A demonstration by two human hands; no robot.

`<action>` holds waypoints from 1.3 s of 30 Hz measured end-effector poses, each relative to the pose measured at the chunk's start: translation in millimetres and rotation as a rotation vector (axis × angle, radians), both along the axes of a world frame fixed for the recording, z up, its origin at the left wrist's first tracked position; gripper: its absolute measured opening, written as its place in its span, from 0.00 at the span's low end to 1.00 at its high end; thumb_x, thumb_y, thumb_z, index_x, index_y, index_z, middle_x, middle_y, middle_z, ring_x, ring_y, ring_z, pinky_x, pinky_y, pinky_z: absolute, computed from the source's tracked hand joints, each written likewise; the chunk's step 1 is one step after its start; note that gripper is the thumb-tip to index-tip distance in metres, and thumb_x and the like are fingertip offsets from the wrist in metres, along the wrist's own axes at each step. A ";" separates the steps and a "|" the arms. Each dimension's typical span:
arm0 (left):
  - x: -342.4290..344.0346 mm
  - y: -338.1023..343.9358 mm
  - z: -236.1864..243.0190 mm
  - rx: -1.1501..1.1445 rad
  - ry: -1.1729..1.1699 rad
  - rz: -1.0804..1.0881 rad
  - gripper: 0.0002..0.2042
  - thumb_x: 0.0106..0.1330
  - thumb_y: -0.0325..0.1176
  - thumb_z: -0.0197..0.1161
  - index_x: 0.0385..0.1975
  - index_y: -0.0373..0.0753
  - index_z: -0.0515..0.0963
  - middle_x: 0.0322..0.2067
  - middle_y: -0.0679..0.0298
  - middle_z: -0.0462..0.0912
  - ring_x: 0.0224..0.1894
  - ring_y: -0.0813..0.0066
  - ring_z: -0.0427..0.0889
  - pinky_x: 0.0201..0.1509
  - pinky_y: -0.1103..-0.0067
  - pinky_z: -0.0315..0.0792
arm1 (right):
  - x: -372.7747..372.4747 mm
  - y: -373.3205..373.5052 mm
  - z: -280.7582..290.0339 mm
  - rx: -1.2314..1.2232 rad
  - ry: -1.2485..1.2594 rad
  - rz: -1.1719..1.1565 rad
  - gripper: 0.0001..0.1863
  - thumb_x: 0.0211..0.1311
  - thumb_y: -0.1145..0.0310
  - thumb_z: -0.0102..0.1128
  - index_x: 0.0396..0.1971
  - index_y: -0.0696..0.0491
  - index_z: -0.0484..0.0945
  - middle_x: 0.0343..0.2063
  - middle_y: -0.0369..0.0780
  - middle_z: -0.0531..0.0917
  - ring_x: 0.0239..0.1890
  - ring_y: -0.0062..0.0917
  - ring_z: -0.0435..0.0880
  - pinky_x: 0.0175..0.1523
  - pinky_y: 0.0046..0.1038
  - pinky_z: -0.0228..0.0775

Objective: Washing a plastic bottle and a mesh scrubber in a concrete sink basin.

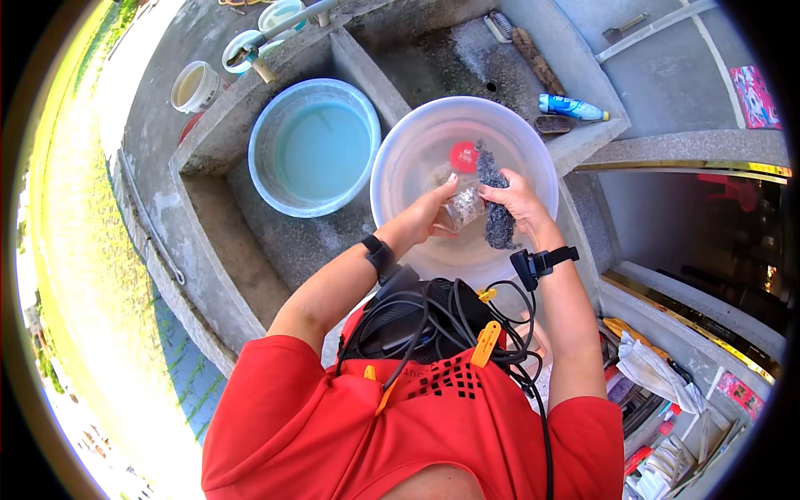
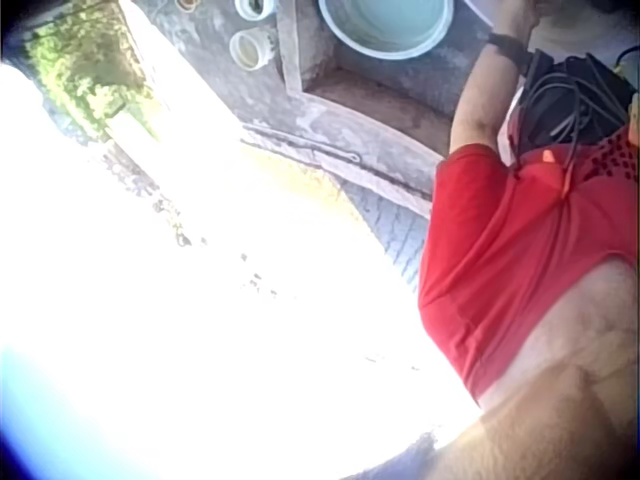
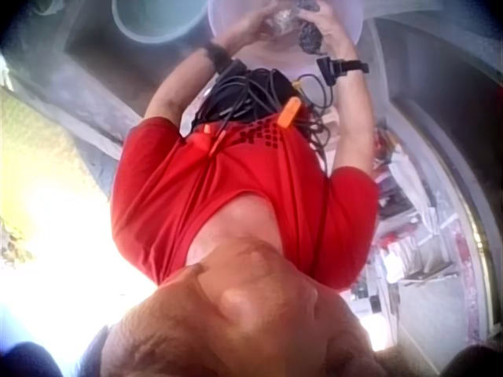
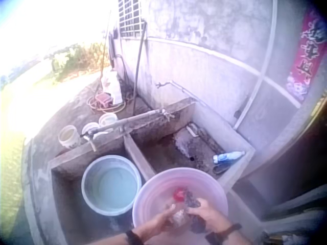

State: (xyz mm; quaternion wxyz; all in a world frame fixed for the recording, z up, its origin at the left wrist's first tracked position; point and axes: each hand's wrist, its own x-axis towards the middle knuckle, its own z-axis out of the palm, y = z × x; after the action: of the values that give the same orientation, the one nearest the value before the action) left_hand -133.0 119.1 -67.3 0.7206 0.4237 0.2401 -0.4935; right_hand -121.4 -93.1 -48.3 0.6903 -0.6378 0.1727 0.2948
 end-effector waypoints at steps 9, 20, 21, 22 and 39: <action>-1.7 5.5 -12.7 -0.216 0.079 0.075 0.24 0.70 0.53 0.54 0.60 0.45 0.71 0.51 0.61 0.80 0.52 0.66 0.79 0.53 0.63 0.75 | -0.5 2.4 20.1 0.090 -0.038 -0.010 0.28 0.56 0.71 0.71 0.54 0.62 0.69 0.42 0.39 0.81 0.41 0.19 0.81 0.47 0.22 0.74; -2.5 4.2 -14.4 -0.202 -0.081 0.000 0.25 0.71 0.53 0.55 0.58 0.41 0.72 0.51 0.59 0.79 0.51 0.67 0.78 0.52 0.67 0.75 | -1.8 4.3 31.6 0.032 -0.043 -0.008 0.28 0.56 0.71 0.70 0.55 0.63 0.69 0.43 0.39 0.80 0.43 0.19 0.80 0.49 0.22 0.73; -3.4 4.1 -13.3 -0.303 0.026 0.117 0.26 0.70 0.53 0.55 0.58 0.40 0.72 0.51 0.59 0.78 0.51 0.67 0.78 0.52 0.67 0.75 | -0.7 2.6 32.9 0.063 -0.055 0.014 0.29 0.56 0.71 0.71 0.55 0.63 0.69 0.44 0.39 0.80 0.43 0.19 0.80 0.49 0.22 0.73; -3.8 4.2 -12.3 -0.302 0.026 0.116 0.26 0.70 0.53 0.55 0.58 0.40 0.72 0.51 0.59 0.78 0.51 0.67 0.78 0.52 0.67 0.75 | -0.2 3.0 34.3 0.063 -0.055 0.014 0.29 0.56 0.71 0.71 0.55 0.63 0.69 0.44 0.39 0.80 0.43 0.19 0.80 0.49 0.22 0.73; -5.2 -0.4 -9.4 -0.158 -0.134 0.048 0.28 0.67 0.53 0.60 0.59 0.41 0.70 0.53 0.58 0.77 0.53 0.68 0.78 0.55 0.67 0.73 | 1.3 4.3 32.2 0.002 -0.143 0.059 0.23 0.58 0.73 0.68 0.52 0.60 0.71 0.39 0.37 0.81 0.39 0.17 0.81 0.45 0.20 0.75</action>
State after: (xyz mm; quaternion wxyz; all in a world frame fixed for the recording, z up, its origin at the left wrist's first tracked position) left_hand -138.2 118.7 -76.7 0.7777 0.3919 0.1618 -0.4641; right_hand -120.1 -88.8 -16.1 0.6925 -0.6615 0.1038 0.2686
